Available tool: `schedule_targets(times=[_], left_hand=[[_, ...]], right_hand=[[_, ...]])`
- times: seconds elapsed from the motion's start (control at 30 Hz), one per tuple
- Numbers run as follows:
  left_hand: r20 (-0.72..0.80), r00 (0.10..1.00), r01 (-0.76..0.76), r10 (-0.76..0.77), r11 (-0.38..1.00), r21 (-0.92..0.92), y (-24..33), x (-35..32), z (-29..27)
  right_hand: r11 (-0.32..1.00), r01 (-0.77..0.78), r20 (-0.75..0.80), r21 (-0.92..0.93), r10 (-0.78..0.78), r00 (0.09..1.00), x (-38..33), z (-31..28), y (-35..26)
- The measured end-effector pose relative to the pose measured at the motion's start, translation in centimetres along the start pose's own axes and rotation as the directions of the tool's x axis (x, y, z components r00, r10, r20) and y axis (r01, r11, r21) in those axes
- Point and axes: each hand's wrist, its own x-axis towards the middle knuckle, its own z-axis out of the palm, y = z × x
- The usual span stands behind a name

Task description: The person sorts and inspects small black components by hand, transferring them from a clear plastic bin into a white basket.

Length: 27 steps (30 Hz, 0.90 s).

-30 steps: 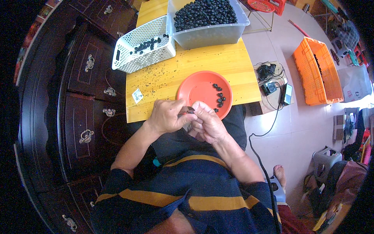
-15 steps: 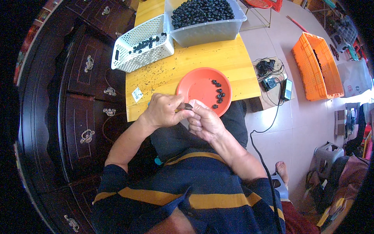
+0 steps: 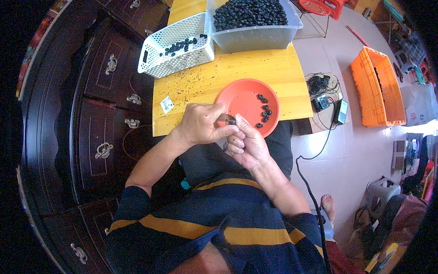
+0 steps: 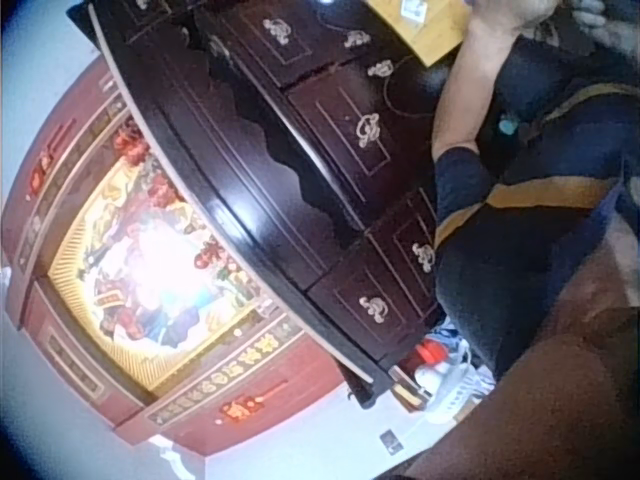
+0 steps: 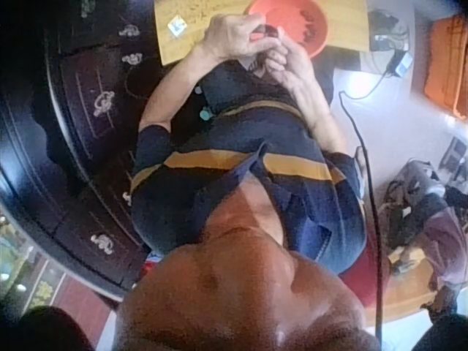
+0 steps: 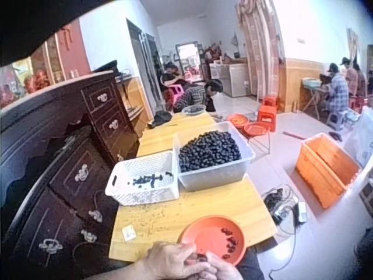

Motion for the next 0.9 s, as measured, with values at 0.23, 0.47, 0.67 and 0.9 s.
schedule_targets(times=[0.23, 0.47, 0.67, 0.9], left_hand=[[0.052, 0.999, 0.014, -0.014, 1.0, 0.003, -0.2, 0.1, 0.0], [0.102, 0.995, 0.018, -0.022, 0.999, 0.039, -0.4, -0.1, 0.5], [0.009, 0.999, 0.042, -0.041, 0.992, -0.116, 0.7, 0.7, -0.3], [0.084, 0.988, 0.141, -0.131, 0.981, -0.131, -0.6, 0.9, -0.7]], right_hand=[[1.0, 0.007, 0.038, -0.021, -0.006, 0.999, 0.2, -0.3, 0.1], [1.0, 0.027, -0.018, -0.01, -0.028, 0.999, 0.7, -0.7, 0.1], [1.0, 0.012, -0.016, 0.012, -0.012, 1.0, 1.2, -0.4, 0.4], [0.992, -0.041, 0.058, 0.115, 0.034, 0.998, 2.2, -1.6, 0.6]])
